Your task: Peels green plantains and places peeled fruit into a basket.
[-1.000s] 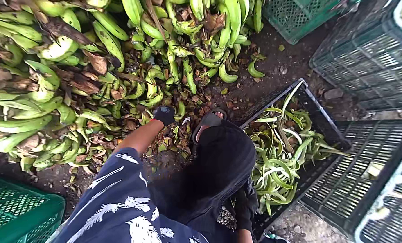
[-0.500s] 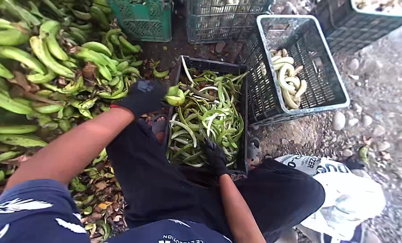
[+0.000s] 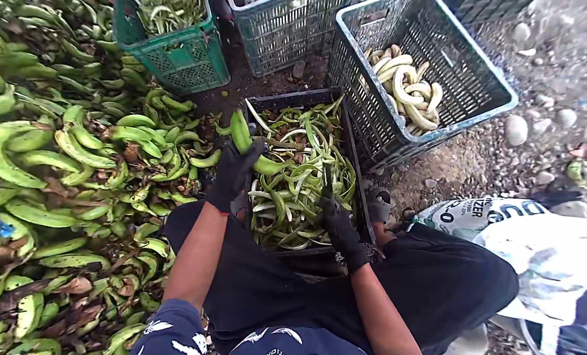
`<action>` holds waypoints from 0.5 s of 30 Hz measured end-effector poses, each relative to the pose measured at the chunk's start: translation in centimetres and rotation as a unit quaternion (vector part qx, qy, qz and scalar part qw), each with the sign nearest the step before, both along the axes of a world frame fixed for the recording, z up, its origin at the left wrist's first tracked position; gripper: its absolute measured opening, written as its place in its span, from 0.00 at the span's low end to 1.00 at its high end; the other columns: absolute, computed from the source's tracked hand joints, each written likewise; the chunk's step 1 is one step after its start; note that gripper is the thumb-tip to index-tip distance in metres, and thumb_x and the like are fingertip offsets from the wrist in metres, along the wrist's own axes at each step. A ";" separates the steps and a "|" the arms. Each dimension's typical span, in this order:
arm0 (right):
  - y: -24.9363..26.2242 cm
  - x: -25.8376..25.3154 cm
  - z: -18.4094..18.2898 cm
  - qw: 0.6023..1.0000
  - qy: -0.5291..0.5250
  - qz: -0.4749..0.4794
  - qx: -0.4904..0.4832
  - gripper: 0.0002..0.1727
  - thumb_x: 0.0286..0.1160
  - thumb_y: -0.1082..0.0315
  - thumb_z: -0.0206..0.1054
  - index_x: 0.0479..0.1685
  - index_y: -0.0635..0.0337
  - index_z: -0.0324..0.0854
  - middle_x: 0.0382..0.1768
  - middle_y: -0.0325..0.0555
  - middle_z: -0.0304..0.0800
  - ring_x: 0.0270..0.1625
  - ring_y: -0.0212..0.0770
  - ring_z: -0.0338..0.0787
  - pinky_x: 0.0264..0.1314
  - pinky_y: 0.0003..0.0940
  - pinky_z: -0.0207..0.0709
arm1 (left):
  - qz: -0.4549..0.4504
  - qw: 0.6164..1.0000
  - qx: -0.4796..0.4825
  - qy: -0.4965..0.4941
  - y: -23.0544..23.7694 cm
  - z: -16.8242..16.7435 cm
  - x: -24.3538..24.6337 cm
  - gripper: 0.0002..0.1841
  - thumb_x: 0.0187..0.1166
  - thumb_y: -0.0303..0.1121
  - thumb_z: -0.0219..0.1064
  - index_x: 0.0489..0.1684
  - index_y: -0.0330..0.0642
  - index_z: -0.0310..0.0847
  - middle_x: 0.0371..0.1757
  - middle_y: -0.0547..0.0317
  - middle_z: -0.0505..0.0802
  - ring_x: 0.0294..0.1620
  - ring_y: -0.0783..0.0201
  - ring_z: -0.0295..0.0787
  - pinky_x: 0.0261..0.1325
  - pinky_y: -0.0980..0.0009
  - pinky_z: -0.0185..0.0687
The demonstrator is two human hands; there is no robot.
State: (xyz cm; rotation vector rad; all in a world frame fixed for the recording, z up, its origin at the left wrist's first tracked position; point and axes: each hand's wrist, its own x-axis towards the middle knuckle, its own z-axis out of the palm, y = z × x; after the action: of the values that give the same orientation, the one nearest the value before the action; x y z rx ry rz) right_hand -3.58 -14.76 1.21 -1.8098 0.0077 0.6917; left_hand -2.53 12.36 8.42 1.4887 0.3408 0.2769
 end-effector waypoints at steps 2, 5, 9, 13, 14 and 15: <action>1.6 -1.1 0.9 0.998 0.018 0.025 0.059 0.29 0.92 0.50 0.45 0.71 0.67 0.75 0.34 0.45 0.90 0.33 0.37 0.89 0.42 0.40 0.88 | -0.012 0.998 0.064 0.012 -1.5 -1.1 0.7 0.34 0.74 0.36 0.76 0.80 0.41 0.67 0.58 0.57 0.90 0.55 0.67 0.90 0.61 0.66 0.89; 3.9 -2.5 1.2 0.993 0.053 0.018 0.108 0.30 0.94 0.48 0.42 0.65 0.65 0.77 0.22 0.39 0.81 0.20 0.35 0.81 0.27 0.36 0.83 | -0.030 0.988 0.147 0.020 -3.3 -1.6 0.3 0.34 0.77 0.41 0.75 0.83 0.54 0.65 0.60 0.60 0.91 0.53 0.65 0.90 0.57 0.62 0.88; 5.1 -0.9 5.0 0.989 0.022 -0.018 0.146 0.29 0.95 0.50 0.40 0.63 0.67 0.77 0.17 0.37 0.79 0.16 0.33 0.80 0.23 0.32 0.81 | -0.014 0.982 0.187 0.019 -4.6 -0.7 1.0 0.35 0.78 0.43 0.74 0.85 0.60 0.62 0.62 0.59 0.90 0.53 0.63 0.90 0.55 0.60 0.87; 3.9 0.9 12.0 0.950 -0.165 -0.039 0.262 0.34 0.89 0.39 0.46 0.78 0.58 0.67 0.17 0.31 0.82 0.16 0.29 0.82 0.22 0.29 0.84 | 0.025 0.982 0.185 -0.017 -5.5 -0.1 3.1 0.33 0.75 0.39 0.76 0.80 0.42 0.69 0.57 0.57 0.91 0.54 0.71 0.90 0.62 0.69 0.86; 3.7 1.0 13.4 0.933 -0.207 -0.054 0.290 0.34 0.88 0.35 0.47 0.74 0.55 0.68 0.18 0.29 0.83 0.16 0.27 0.82 0.20 0.27 0.83 | 0.020 0.982 0.188 -0.024 -5.7 0.0 3.3 0.33 0.75 0.39 0.76 0.79 0.40 0.69 0.59 0.55 0.91 0.56 0.72 0.89 0.64 0.70 0.85; 3.7 1.1 14.2 0.917 -0.243 -0.065 0.309 0.37 0.85 0.30 0.47 0.73 0.52 0.69 0.20 0.27 0.85 0.16 0.26 0.83 0.19 0.25 0.84 | 0.012 0.981 0.192 -0.033 -5.8 0.0 3.4 0.33 0.75 0.40 0.75 0.80 0.40 0.69 0.61 0.54 0.90 0.59 0.70 0.89 0.66 0.69 0.85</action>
State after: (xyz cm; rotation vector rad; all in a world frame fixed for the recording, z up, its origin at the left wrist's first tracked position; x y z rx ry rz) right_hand -2.46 -11.10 15.36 -1.3019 -0.3792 0.1010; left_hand 0.85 6.53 8.44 1.8506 0.2605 0.4278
